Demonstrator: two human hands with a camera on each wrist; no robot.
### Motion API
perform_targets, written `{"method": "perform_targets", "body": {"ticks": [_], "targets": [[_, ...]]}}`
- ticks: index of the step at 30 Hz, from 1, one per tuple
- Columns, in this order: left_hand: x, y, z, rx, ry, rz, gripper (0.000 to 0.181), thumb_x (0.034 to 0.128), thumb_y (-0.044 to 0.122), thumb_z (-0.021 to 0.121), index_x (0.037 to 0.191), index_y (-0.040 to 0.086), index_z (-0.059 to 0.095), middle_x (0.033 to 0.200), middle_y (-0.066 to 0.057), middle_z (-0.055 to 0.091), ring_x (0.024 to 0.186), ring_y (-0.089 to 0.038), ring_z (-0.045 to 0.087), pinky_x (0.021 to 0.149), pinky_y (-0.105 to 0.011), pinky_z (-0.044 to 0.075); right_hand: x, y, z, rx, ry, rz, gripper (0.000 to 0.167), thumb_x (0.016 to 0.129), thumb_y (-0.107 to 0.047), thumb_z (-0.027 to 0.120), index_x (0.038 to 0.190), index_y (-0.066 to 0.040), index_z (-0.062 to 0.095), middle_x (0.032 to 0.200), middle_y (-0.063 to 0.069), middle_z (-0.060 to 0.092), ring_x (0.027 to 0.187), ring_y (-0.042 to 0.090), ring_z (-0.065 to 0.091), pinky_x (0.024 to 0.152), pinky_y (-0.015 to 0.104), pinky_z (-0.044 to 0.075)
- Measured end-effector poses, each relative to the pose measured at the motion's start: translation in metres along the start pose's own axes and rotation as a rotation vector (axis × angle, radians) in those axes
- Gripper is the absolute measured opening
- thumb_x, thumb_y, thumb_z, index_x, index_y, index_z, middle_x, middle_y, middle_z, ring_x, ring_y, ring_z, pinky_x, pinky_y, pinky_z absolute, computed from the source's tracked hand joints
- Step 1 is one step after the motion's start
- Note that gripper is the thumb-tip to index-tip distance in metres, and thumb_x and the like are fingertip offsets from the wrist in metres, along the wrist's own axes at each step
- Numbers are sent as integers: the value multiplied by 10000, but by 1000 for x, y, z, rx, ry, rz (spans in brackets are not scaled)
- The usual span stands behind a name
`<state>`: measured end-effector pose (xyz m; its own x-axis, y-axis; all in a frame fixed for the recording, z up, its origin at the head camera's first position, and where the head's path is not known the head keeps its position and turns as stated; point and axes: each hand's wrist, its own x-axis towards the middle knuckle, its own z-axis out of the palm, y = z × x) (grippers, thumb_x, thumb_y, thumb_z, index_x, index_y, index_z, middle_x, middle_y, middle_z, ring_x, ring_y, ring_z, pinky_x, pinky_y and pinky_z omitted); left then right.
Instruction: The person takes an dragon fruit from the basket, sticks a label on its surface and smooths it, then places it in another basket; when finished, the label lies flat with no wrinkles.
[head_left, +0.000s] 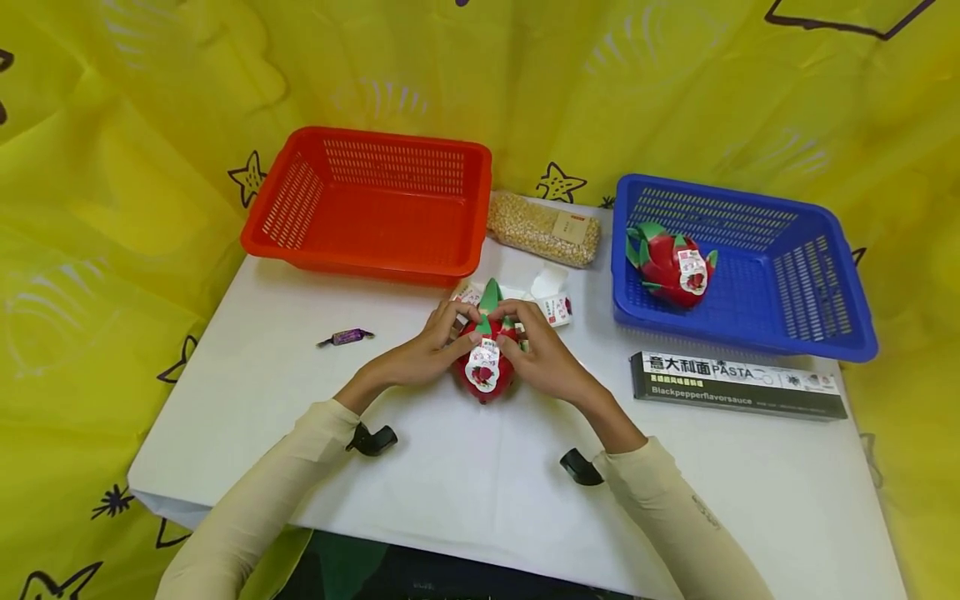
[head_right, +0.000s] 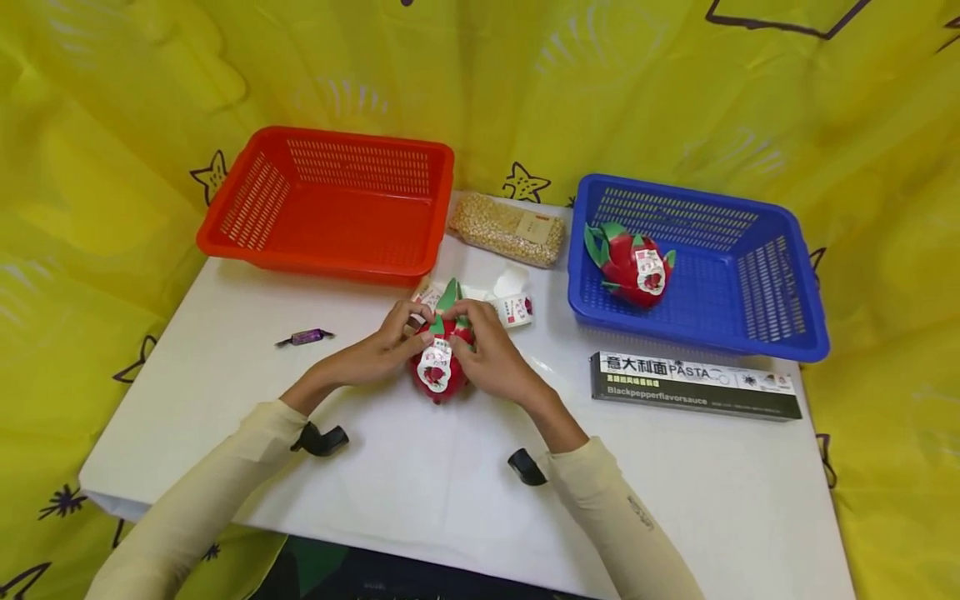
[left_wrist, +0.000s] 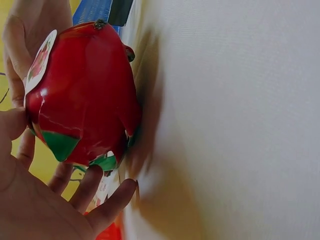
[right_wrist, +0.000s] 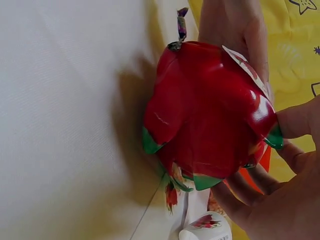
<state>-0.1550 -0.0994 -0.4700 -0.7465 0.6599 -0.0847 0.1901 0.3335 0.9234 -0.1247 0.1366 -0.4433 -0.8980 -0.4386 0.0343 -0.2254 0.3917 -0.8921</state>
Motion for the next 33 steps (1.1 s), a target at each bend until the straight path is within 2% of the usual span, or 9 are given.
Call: {"method": "perform_targets", "body": {"ticks": [8,14,18,20,24,27,30,33], "targets": [[-9,-2,-1,-33,-42,-42,410,1109,299,574,1426,186,339,1485,-72,330,1219,-303,485,1061,-450,452,-4,0,4,17,-45,18,376,1036,-88,655,1386,-37,527,1556,205,430,1441,348,398,1127,569,440],[-9,-2,-5,-16,-57,1,401,1113,265,570,1432,177,344,1506,-62,330,1261,-296,468,1085,-472,436,0,-6,1,83,-105,61,377,1036,-30,589,1406,-82,541,1604,157,380,1504,325,293,1201,648,322],[-6,-2,-7,31,-46,37,410,1108,270,582,1442,176,364,1514,-38,363,1335,-271,425,1136,-479,415,0,-7,-4,118,-142,94,393,1036,-15,540,1420,-95,535,1646,135,335,1527,317,226,1217,681,252],[-7,-2,-8,68,-32,30,431,1096,301,606,1448,198,379,1518,-7,390,1379,-251,395,1168,-481,396,0,-7,-5,119,-164,105,419,1040,-51,562,1454,-101,517,1677,137,289,1554,330,186,1226,690,237],[-12,0,-10,146,-1,-25,579,1017,393,728,1475,260,398,1527,34,435,1412,-249,390,1165,-527,412,-5,-4,-7,84,-216,107,602,1016,-170,703,1559,-188,445,1751,115,146,1608,368,118,1219,708,266],[-14,0,-10,200,6,-60,729,941,447,812,1505,274,385,1526,8,439,1402,-260,425,1131,-548,453,-7,0,-7,34,-238,75,759,970,-201,788,1614,-265,392,1774,95,82,1628,378,84,1204,722,280],[-14,1,-11,216,1,-61,775,915,444,841,1509,264,377,1524,-12,445,1392,-264,449,1120,-546,464,-7,3,-6,-12,-239,37,821,948,-184,817,1630,-288,371,1778,92,83,1636,368,79,1208,723,271],[-14,0,-12,209,-1,-43,726,924,400,843,1479,259,397,1505,-8,476,1382,-274,460,1114,-558,458,-6,4,-7,-25,-226,36,850,930,-179,840,1628,-259,361,1774,77,107,1628,353,128,1225,692,274]]}}
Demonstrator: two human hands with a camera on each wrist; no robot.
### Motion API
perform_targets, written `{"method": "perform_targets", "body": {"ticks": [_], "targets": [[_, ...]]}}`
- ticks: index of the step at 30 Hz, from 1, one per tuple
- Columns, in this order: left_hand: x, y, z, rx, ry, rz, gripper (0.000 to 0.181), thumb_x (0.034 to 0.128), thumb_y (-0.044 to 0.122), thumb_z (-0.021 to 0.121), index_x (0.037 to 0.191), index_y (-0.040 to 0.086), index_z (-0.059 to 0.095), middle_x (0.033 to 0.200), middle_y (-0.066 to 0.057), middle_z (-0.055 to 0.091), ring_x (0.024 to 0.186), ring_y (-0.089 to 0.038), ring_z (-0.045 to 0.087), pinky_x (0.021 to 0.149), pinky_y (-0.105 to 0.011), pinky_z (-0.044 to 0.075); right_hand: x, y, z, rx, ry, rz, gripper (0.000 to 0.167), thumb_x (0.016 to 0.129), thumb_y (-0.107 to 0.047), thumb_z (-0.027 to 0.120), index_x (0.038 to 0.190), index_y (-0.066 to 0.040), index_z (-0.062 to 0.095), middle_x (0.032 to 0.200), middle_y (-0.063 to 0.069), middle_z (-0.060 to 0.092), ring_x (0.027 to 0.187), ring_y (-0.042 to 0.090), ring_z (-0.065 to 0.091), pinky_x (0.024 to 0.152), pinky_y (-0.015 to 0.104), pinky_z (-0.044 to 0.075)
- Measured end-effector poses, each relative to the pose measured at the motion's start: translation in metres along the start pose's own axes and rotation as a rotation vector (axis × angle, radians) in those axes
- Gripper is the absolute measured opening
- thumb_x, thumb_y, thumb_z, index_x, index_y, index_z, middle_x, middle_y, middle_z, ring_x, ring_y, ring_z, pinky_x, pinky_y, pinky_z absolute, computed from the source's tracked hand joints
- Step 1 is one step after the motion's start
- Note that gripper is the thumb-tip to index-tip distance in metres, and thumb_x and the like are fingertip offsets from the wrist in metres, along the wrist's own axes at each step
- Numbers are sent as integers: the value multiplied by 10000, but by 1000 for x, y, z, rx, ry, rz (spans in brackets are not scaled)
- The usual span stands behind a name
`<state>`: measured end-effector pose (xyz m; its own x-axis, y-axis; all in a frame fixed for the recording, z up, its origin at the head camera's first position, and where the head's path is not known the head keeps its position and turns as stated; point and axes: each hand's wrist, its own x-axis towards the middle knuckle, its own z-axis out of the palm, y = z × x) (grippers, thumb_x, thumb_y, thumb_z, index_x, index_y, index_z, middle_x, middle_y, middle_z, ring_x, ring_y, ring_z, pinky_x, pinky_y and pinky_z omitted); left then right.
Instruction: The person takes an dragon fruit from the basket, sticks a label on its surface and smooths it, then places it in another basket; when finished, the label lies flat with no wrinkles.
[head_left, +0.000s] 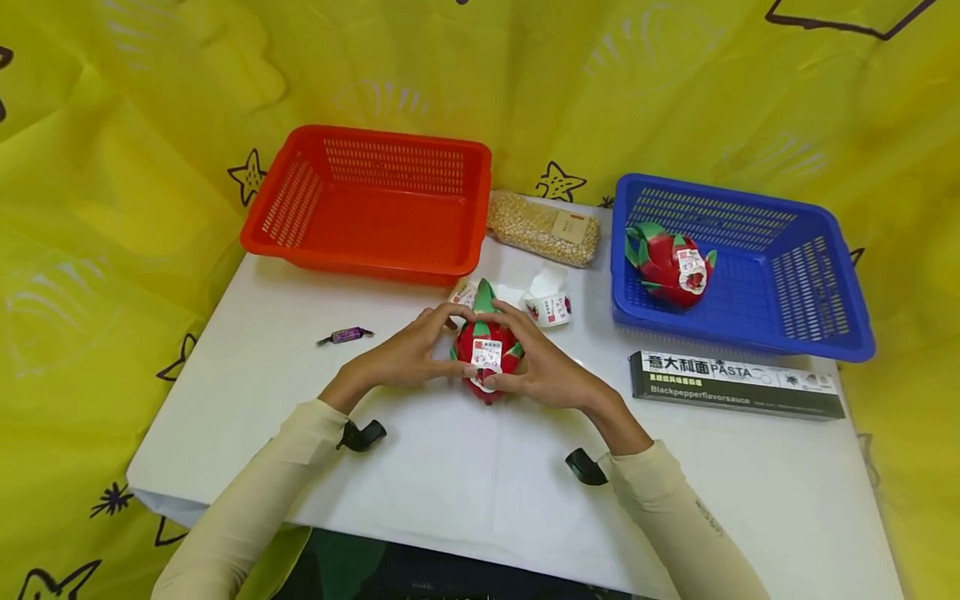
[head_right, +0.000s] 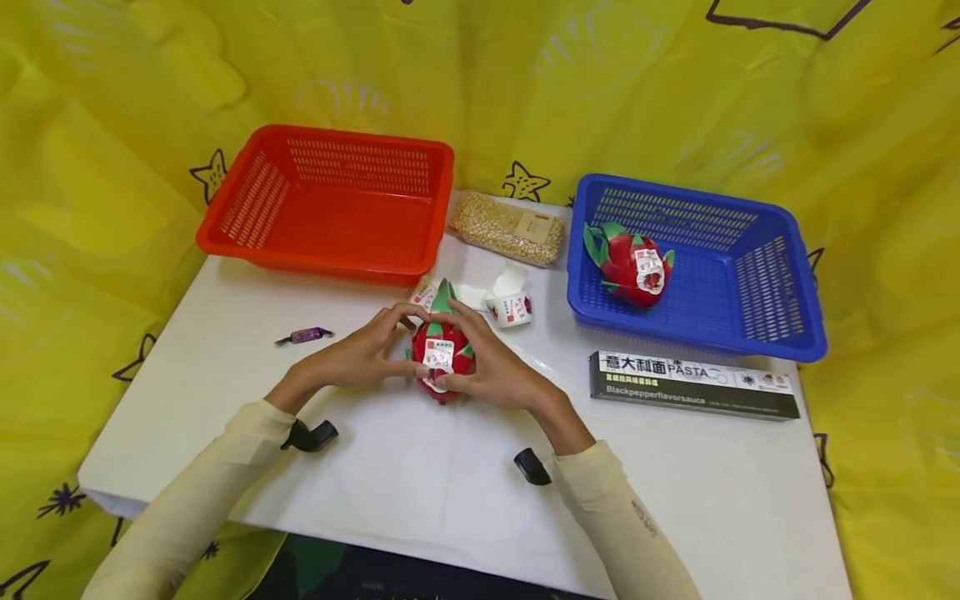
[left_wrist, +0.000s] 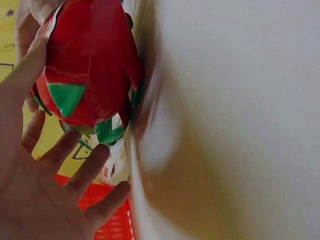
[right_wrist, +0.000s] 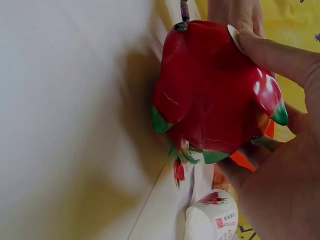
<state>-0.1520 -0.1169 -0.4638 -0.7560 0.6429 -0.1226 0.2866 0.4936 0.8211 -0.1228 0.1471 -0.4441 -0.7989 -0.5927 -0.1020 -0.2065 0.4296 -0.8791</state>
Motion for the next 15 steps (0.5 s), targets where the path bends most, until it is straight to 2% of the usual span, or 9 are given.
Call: {"method": "perform_targets", "body": {"ticks": [4,7,11,15], "targets": [[-1,1,0,-9,3,-11,690,923,405,842,1453,265,422,1467,-14,500,1388,-278,459,1110,-575,457,-1,1,-1,-18,17,8,950,886,-188,886,1640,-193,307,1764,100,132,1610,361,182,1246,657,268],[-1,2,3,14,2,-45,760,899,476,845,1482,267,405,1469,-40,484,1392,-270,457,1113,-573,464,-2,3,1,-35,28,16,1020,861,-203,910,1650,-168,265,1750,127,163,1587,372,235,1238,639,300],[-1,4,7,81,13,-49,874,856,518,870,1513,239,364,1464,-79,487,1359,-278,472,1121,-569,455,-3,5,5,-41,40,46,1073,854,-240,917,1665,-185,218,1702,119,265,1531,353,341,1223,610,350],[0,4,7,108,25,-33,867,861,488,877,1509,221,367,1450,-96,515,1342,-295,487,1137,-574,428,-3,6,5,-34,42,71,1086,868,-288,905,1682,-204,191,1661,114,337,1497,345,398,1218,612,358]]}}
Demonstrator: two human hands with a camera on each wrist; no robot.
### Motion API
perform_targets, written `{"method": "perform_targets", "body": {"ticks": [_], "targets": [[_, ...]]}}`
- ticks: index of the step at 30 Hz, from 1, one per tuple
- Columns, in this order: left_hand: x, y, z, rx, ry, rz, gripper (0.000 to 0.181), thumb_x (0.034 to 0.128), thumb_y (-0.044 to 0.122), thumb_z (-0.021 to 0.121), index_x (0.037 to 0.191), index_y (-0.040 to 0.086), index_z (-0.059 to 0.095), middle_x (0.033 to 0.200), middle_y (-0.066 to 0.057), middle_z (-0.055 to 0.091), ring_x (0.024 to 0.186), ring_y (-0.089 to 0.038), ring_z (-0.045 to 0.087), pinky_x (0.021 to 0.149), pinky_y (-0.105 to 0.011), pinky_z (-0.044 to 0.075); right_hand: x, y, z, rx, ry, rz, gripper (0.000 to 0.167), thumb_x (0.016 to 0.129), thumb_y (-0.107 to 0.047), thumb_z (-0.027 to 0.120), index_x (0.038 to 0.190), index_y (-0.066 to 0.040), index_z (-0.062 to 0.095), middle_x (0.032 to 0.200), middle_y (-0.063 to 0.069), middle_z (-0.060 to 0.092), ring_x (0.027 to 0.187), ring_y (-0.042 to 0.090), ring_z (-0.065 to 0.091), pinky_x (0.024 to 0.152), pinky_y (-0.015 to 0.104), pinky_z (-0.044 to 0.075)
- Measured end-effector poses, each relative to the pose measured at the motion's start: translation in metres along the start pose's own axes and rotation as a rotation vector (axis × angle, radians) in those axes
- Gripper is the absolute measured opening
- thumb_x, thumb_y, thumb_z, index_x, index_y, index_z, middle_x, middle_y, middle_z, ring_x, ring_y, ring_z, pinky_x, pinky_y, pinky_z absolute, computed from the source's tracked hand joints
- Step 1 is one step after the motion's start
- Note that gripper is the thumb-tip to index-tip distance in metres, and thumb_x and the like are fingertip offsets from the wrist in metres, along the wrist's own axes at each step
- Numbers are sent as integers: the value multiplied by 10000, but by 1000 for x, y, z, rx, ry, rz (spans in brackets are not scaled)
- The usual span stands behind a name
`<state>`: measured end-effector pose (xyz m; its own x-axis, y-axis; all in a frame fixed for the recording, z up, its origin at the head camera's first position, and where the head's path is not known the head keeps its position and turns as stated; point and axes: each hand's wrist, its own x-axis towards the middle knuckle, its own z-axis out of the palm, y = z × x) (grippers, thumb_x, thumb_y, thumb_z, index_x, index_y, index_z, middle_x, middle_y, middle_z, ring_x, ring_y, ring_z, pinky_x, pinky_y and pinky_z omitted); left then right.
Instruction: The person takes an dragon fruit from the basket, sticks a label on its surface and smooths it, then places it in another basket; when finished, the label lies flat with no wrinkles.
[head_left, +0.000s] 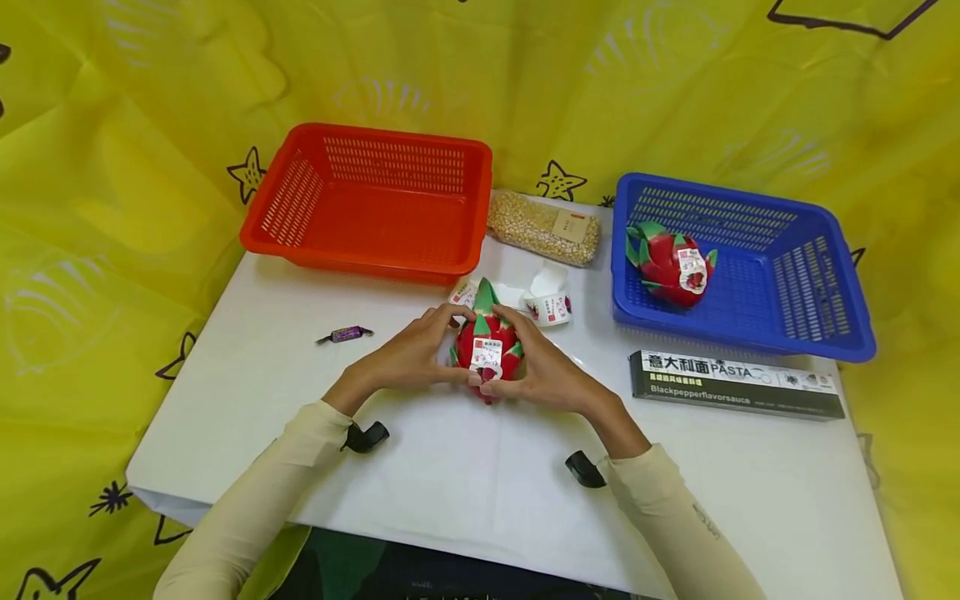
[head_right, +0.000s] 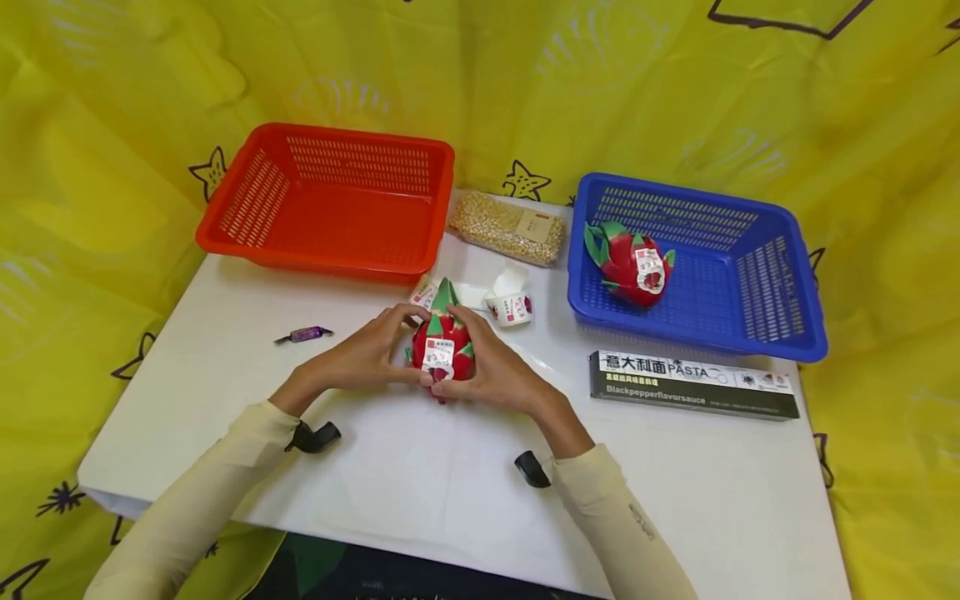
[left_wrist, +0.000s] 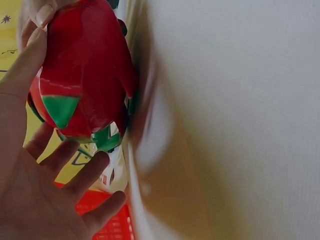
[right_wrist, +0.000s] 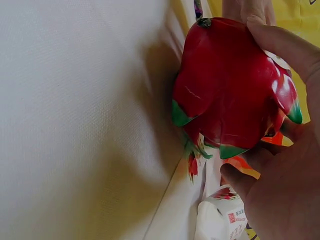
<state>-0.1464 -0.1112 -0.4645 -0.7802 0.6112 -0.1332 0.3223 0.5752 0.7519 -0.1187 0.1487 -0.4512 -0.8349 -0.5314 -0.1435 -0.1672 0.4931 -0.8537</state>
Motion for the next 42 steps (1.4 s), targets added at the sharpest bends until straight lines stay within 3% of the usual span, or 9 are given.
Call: {"method": "perform_targets", "body": {"ticks": [7,12,16,21,32,38,42], "targets": [[1,-2,0,-88,-9,-8,721,964,465,776,1515,221,380,1459,-86,515,1359,-283,490,1120,-564,457,0,5,-3,104,-7,22,921,945,-342,819,1674,-241,266,1684,22,343,1524,307,368,1248,637,280],[0,-3,-1,-125,-37,15,691,1002,434,736,1527,200,353,1460,-80,505,1358,-281,483,1127,-554,445,0,6,-4,173,-19,4,842,983,-256,778,1664,-227,283,1676,69,342,1520,353,378,1229,638,319],[-2,-3,-1,-138,-62,2,684,1012,465,711,1536,225,343,1476,-50,496,1368,-262,461,1139,-547,429,2,9,-2,274,30,3,661,1047,-185,671,1625,-153,351,1637,119,398,1507,388,418,1194,602,398],[-2,-2,-2,-154,-59,1,639,1028,471,681,1517,223,351,1482,-37,494,1366,-266,475,1140,-549,428,7,3,0,342,80,5,553,1046,-144,622,1563,-105,433,1603,124,438,1524,359,385,1225,618,342],[4,1,-2,-145,-14,30,543,1086,431,593,1488,152,357,1496,-66,474,1337,-292,502,1137,-540,430,10,-8,-1,350,20,87,520,1063,-160,524,1573,-205,428,1642,58,333,1442,366,386,1139,588,432],[8,2,0,-134,1,38,485,1112,389,550,1459,113,355,1484,-81,458,1298,-296,510,1111,-517,442,6,-1,-7,297,-88,36,727,1022,-212,697,1636,-271,313,1746,18,154,1553,324,255,1206,620,355],[7,1,-1,-131,-17,30,507,1097,407,579,1463,139,353,1467,-82,465,1311,-293,502,1120,-524,429,6,6,-8,237,-100,8,848,968,-218,789,1650,-299,290,1768,5,107,1580,310,207,1220,620,340]]}}
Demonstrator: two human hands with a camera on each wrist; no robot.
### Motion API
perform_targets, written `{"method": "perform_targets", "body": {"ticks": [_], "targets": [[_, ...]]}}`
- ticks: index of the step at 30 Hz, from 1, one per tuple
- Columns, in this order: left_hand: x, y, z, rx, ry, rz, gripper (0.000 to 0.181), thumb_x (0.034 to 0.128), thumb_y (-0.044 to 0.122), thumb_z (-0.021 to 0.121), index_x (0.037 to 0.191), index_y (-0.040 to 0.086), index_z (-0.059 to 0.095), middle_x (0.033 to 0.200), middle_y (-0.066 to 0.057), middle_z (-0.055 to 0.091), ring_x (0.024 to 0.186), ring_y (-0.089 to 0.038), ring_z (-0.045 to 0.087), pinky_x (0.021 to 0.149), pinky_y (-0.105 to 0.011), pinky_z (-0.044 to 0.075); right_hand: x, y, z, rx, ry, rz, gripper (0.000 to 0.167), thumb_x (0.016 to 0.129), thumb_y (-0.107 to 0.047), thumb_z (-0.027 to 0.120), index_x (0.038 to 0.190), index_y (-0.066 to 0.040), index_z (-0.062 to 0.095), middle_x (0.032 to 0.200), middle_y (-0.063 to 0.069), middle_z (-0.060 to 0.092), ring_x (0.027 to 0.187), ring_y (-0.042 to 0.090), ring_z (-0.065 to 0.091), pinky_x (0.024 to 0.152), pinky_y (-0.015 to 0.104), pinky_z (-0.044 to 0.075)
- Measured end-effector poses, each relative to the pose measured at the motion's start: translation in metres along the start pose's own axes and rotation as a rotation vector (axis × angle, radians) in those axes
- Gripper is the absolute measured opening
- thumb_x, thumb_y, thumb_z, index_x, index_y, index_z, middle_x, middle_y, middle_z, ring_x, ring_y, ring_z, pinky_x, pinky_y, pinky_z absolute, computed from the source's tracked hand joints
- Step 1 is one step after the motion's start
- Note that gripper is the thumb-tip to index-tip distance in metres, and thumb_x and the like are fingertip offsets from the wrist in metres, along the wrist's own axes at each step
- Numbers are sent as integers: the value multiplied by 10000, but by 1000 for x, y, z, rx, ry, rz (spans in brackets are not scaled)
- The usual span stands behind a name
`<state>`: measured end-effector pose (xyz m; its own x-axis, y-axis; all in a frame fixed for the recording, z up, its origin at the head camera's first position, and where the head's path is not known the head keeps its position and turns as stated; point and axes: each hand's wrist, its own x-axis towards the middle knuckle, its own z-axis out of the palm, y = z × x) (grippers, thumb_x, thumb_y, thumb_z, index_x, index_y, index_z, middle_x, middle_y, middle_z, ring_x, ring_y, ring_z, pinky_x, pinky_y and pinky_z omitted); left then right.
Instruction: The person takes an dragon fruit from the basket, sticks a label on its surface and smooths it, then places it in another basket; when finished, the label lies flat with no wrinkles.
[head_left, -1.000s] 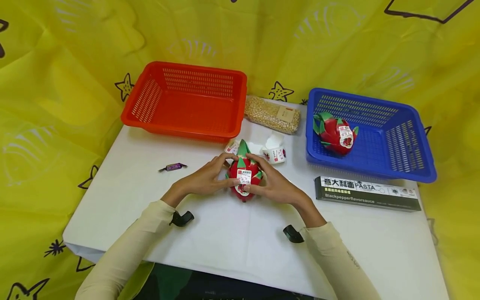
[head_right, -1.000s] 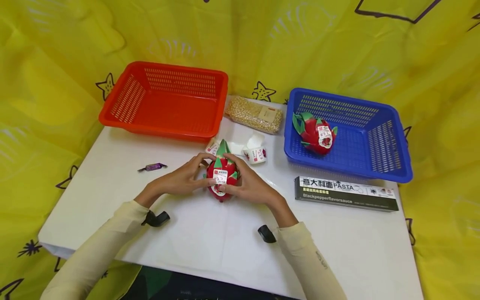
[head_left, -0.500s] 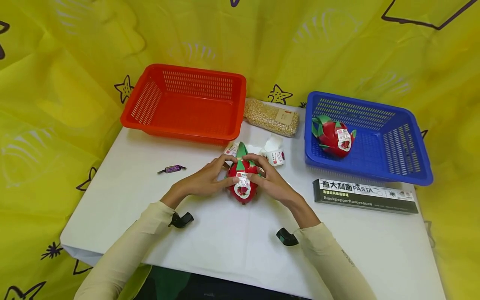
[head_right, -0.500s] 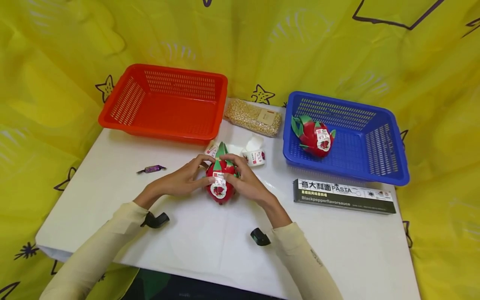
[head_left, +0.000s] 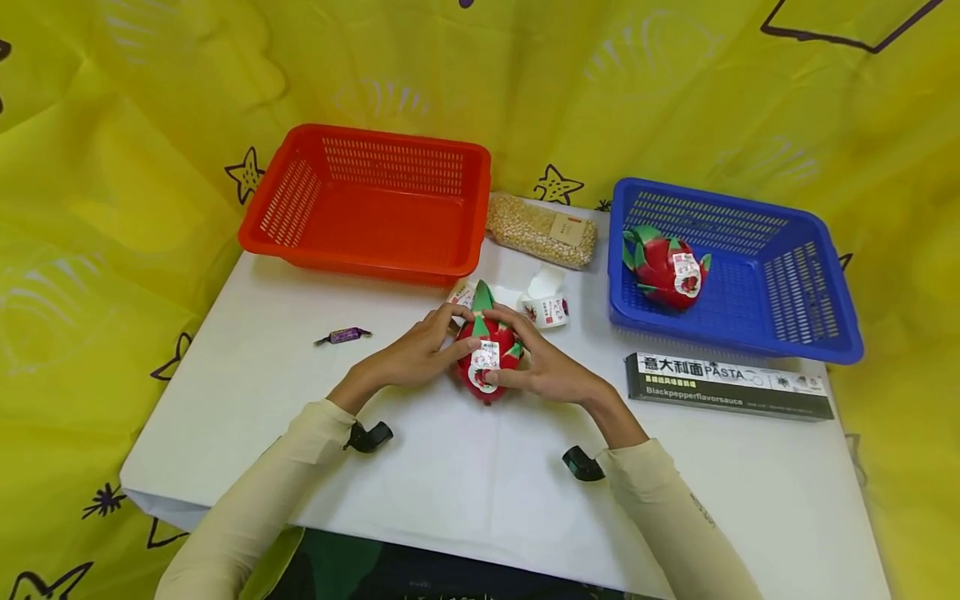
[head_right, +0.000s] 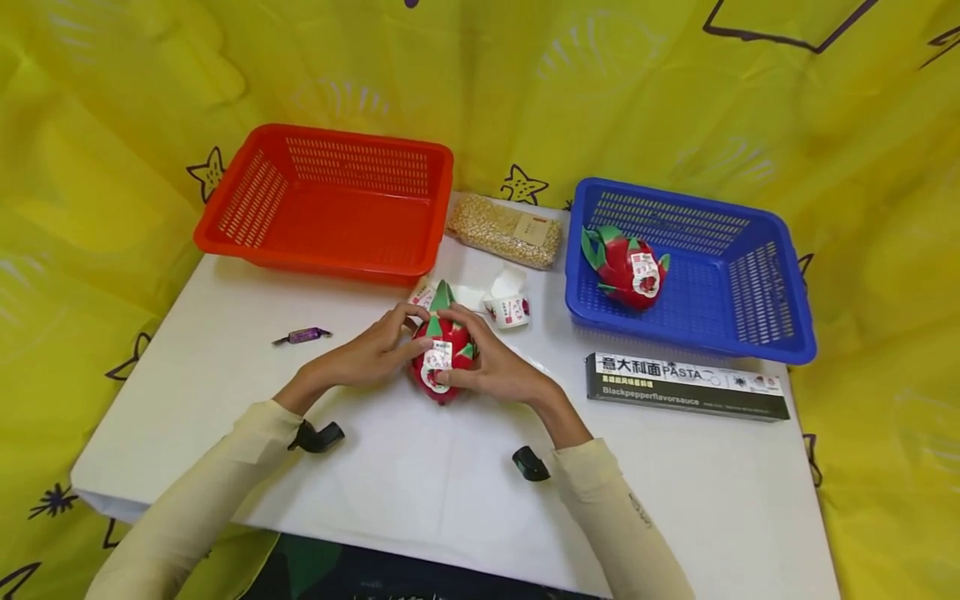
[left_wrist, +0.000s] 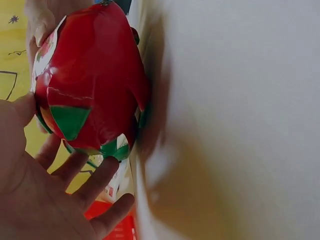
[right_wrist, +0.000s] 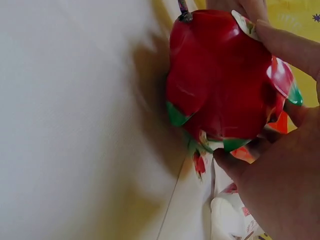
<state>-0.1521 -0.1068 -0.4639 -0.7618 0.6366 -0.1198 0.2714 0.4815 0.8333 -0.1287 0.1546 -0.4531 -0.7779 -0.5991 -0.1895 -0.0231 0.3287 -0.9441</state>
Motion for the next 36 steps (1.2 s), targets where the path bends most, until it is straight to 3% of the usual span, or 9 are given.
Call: {"method": "perform_targets", "body": {"ticks": [6,11,14,20,27,31,36], "targets": [[-3,-3,0,-51,-36,3,598,1057,363,673,1492,146,324,1463,-85,440,1245,-264,508,1035,-470,468,0,3,1,-46,39,-10,894,935,-207,838,1643,-279,297,1700,20,270,1482,304,389,1174,566,429],[-5,-7,0,-73,-24,15,525,1094,364,603,1492,141,345,1501,-75,415,1279,-269,489,1059,-477,465,3,-10,13,-289,134,1,905,896,-342,864,1620,-166,352,1601,83,422,1423,308,442,1138,550,468],[-7,-7,-3,-73,27,13,488,1116,389,541,1497,146,356,1540,-89,379,1326,-298,468,1072,-529,475,7,-20,23,-436,177,47,922,891,-449,843,1613,-134,365,1558,122,483,1372,320,494,1054,532,538],[-14,-9,-14,-36,174,2,367,1131,268,511,1444,99,420,1487,-129,407,1289,-336,489,1047,-551,484,14,-36,35,-581,238,203,943,851,-556,839,1604,-236,371,1411,165,559,1165,300,625,869,511,598],[-14,-13,-17,37,212,-48,367,1106,226,553,1431,65,495,1484,-152,464,1317,-364,493,1116,-561,432,25,-46,43,-728,271,289,914,817,-566,846,1574,-274,425,1356,219,551,1051,326,647,786,554,595],[-9,-12,-15,51,229,-78,370,1100,227,550,1423,49,516,1479,-173,484,1293,-374,518,1103,-564,445,28,-46,46,-760,305,275,844,792,-530,841,1506,-280,466,1271,202,563,961,302,640,706,492,591],[-5,-7,-10,9,241,-74,354,1091,207,562,1394,27,526,1444,-168,519,1260,-380,556,1063,-569,479,18,-52,43,-693,329,271,798,774,-489,833,1455,-288,469,1219,175,557,953,280,643,685,461,592]]}}
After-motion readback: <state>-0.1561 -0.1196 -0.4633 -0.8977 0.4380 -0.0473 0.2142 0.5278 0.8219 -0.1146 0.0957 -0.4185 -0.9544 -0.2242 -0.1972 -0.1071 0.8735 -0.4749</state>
